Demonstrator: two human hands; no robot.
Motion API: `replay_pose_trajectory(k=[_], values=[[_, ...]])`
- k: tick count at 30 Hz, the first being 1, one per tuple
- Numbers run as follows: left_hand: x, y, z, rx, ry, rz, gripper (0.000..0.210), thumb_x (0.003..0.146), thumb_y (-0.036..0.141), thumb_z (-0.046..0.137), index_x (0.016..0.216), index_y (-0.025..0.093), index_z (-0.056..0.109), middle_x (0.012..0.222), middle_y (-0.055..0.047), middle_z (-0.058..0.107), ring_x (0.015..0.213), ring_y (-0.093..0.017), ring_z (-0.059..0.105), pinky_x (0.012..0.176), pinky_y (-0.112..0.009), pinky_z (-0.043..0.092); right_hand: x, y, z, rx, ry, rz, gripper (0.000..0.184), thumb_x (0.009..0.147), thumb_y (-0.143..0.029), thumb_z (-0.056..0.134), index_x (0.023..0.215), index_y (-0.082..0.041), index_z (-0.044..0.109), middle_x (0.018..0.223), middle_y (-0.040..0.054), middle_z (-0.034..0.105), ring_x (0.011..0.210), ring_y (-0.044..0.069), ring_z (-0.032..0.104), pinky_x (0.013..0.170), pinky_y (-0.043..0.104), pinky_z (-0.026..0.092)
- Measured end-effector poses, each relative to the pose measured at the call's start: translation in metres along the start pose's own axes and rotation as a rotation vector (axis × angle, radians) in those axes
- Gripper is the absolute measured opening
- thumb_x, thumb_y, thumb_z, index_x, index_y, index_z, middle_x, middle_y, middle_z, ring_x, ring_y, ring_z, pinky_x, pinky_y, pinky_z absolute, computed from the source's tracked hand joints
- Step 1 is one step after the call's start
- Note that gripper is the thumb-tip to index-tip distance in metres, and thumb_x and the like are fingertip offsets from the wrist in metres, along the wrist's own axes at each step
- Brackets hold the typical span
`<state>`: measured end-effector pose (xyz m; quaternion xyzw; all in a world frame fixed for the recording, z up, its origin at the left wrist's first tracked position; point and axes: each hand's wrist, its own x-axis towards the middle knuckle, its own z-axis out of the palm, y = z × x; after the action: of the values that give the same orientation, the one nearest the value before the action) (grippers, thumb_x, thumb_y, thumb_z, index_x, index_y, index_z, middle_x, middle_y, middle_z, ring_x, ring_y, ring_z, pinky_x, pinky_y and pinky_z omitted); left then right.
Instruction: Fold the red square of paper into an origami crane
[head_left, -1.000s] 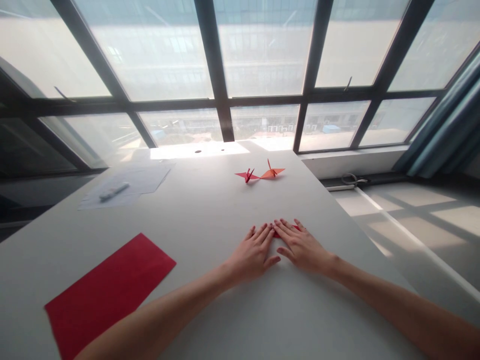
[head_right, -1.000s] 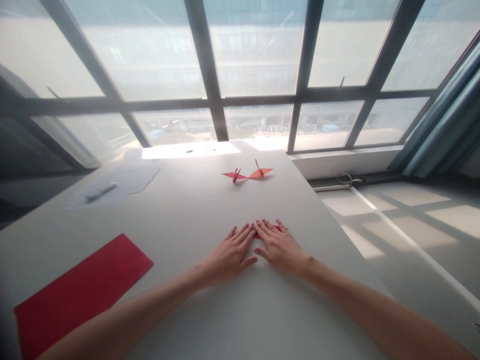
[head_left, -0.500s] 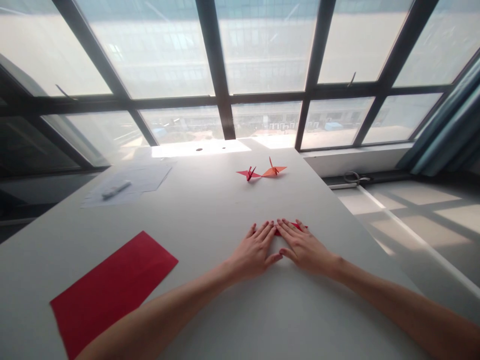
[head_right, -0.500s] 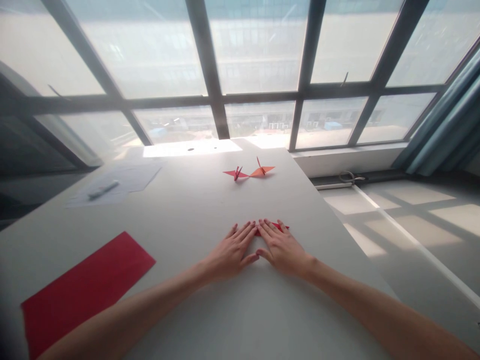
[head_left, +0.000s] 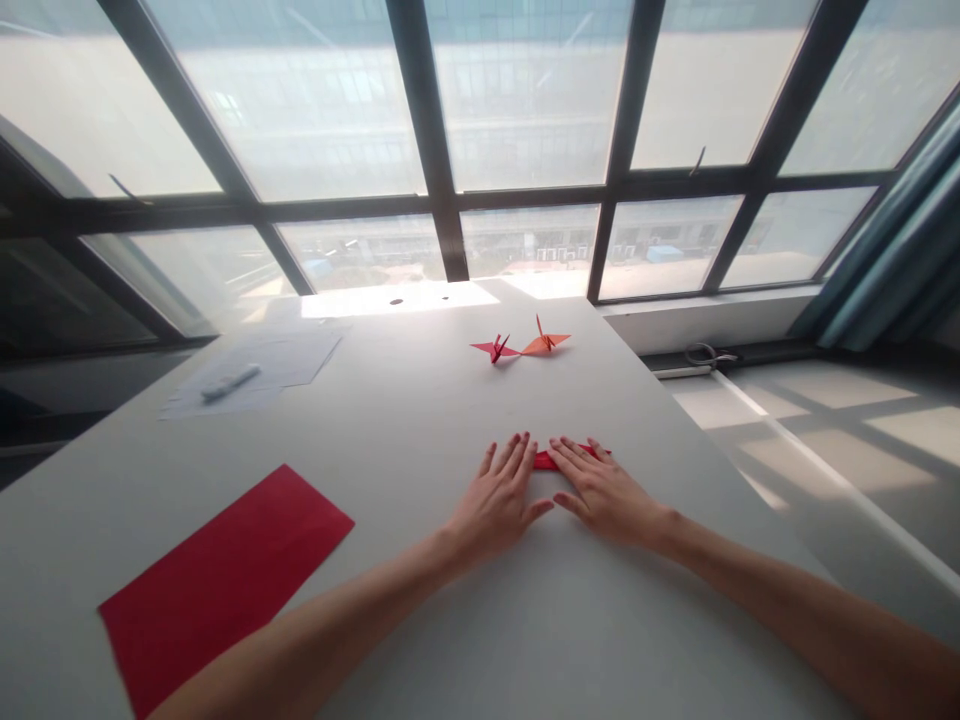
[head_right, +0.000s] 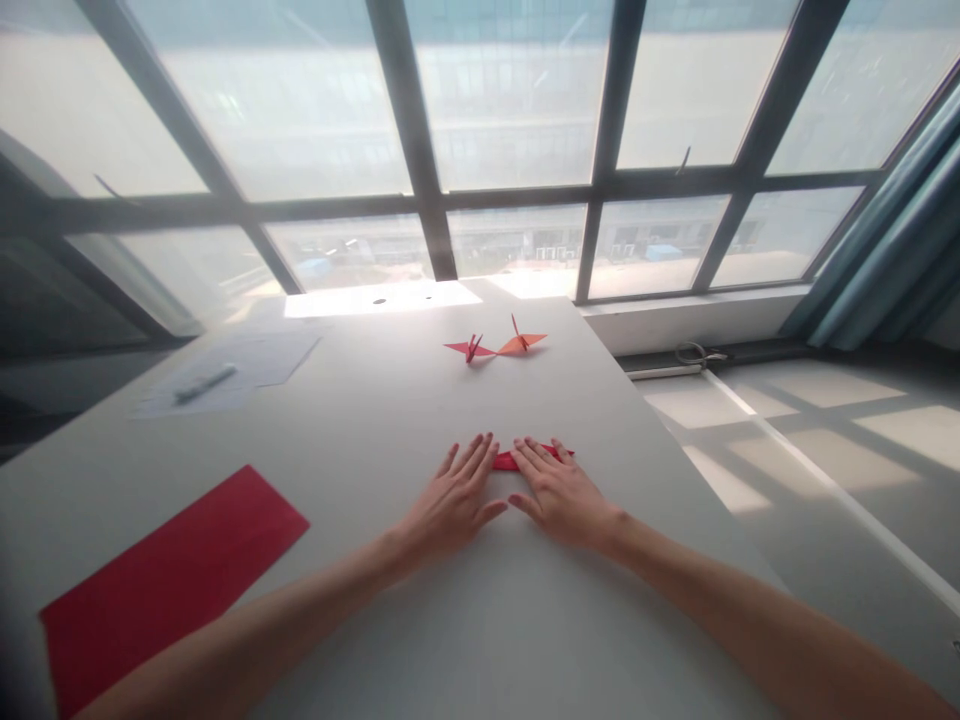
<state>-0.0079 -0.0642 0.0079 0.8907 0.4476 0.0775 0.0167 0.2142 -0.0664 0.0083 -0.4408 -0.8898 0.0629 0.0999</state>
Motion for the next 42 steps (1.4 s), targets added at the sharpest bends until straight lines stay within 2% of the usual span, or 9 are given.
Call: replay_pose_trajectory(k=[8, 15, 22, 27, 30, 34, 37, 40, 42], values=[[0.003, -0.004, 0.002, -0.041, -0.021, 0.058, 0.081, 0.093, 0.069, 0.025, 0.153, 0.016, 0.019, 0.158, -0.013, 0.02, 0.147, -0.027, 0.017, 0.119, -0.048, 0.019, 0.001, 0.0, 0.003, -0.05, 0.049, 0.049, 0.077, 0.096, -0.062, 0.028, 0.153, -0.012, 0.021, 0.157, 0.0154, 0.024, 0.146, 0.028, 0.02, 0.119, 0.053, 0.014], [0.002, -0.004, 0.002, -0.034, -0.018, 0.071, 0.08, 0.093, 0.068, 0.024, 0.154, 0.016, 0.016, 0.159, -0.012, 0.019, 0.148, -0.027, 0.015, 0.119, -0.048, 0.018, 0.007, 0.001, 0.001, -0.021, 0.002, -0.064, 0.068, 0.098, -0.057, 0.024, 0.154, -0.018, 0.021, 0.157, 0.0092, 0.027, 0.146, 0.024, 0.022, 0.119, 0.05, 0.014], [0.003, -0.003, 0.003, -0.027, -0.055, 0.06, 0.084, 0.092, 0.07, 0.024, 0.154, 0.014, 0.016, 0.158, -0.015, 0.018, 0.148, -0.028, 0.013, 0.119, -0.049, 0.016, 0.002, 0.025, 0.0, -0.126, 0.074, 0.191, 0.076, 0.097, -0.061, 0.021, 0.149, -0.007, 0.032, 0.154, 0.0191, 0.031, 0.144, 0.03, 0.025, 0.117, 0.055, 0.015], [0.002, -0.003, 0.003, -0.019, -0.045, 0.057, 0.085, 0.091, 0.071, 0.02, 0.153, 0.014, 0.018, 0.159, -0.014, 0.016, 0.148, -0.027, 0.012, 0.119, -0.048, 0.015, 0.003, -0.004, 0.002, -0.053, 0.05, -0.05, 0.07, 0.099, -0.055, 0.026, 0.154, -0.013, 0.019, 0.157, 0.0124, 0.024, 0.147, 0.024, 0.02, 0.12, 0.046, 0.017], [0.002, -0.005, 0.005, -0.022, -0.045, 0.068, 0.085, 0.091, 0.072, 0.021, 0.154, 0.015, 0.016, 0.159, -0.013, 0.015, 0.148, -0.027, 0.011, 0.12, -0.047, 0.014, -0.006, -0.005, 0.002, -0.022, -0.012, -0.096, 0.068, 0.099, -0.055, 0.028, 0.154, -0.017, 0.017, 0.158, 0.0102, 0.023, 0.146, 0.025, 0.022, 0.119, 0.047, 0.018], [0.003, -0.006, 0.007, -0.036, -0.059, 0.069, 0.087, 0.09, 0.073, 0.022, 0.154, 0.015, 0.012, 0.159, -0.013, 0.013, 0.149, -0.026, 0.009, 0.12, -0.049, 0.011, -0.031, 0.021, 0.001, -0.078, -0.019, -0.023, 0.07, 0.098, -0.056, 0.028, 0.155, -0.02, 0.008, 0.158, 0.0102, 0.021, 0.146, 0.027, 0.023, 0.118, 0.053, 0.017], [0.004, -0.005, 0.006, -0.047, -0.084, 0.064, 0.089, 0.09, 0.073, 0.021, 0.154, 0.013, 0.012, 0.159, -0.014, 0.011, 0.149, -0.026, 0.007, 0.12, -0.05, 0.009, -0.042, 0.033, 0.0, -0.138, 0.023, 0.055, 0.07, 0.098, -0.056, 0.028, 0.154, -0.017, 0.013, 0.156, 0.0129, 0.028, 0.145, 0.028, 0.026, 0.117, 0.054, 0.018], [0.004, -0.005, 0.005, -0.046, -0.082, 0.059, 0.088, 0.09, 0.073, 0.021, 0.154, 0.012, 0.013, 0.159, -0.014, 0.01, 0.149, -0.027, 0.006, 0.12, -0.05, 0.009, -0.035, 0.022, 0.0, -0.153, 0.095, 0.181, 0.073, 0.098, -0.057, 0.026, 0.152, -0.008, 0.024, 0.154, 0.0194, 0.031, 0.144, 0.029, 0.026, 0.117, 0.051, 0.022], [0.004, -0.004, 0.006, -0.043, -0.065, 0.058, 0.087, 0.091, 0.072, 0.021, 0.154, 0.014, 0.013, 0.16, -0.014, 0.011, 0.149, -0.026, 0.006, 0.12, -0.049, 0.009, -0.021, 0.009, 0.001, -0.123, 0.114, 0.145, 0.072, 0.098, -0.056, 0.025, 0.152, -0.008, 0.022, 0.157, 0.0174, 0.025, 0.146, 0.028, 0.02, 0.118, 0.049, 0.022]])
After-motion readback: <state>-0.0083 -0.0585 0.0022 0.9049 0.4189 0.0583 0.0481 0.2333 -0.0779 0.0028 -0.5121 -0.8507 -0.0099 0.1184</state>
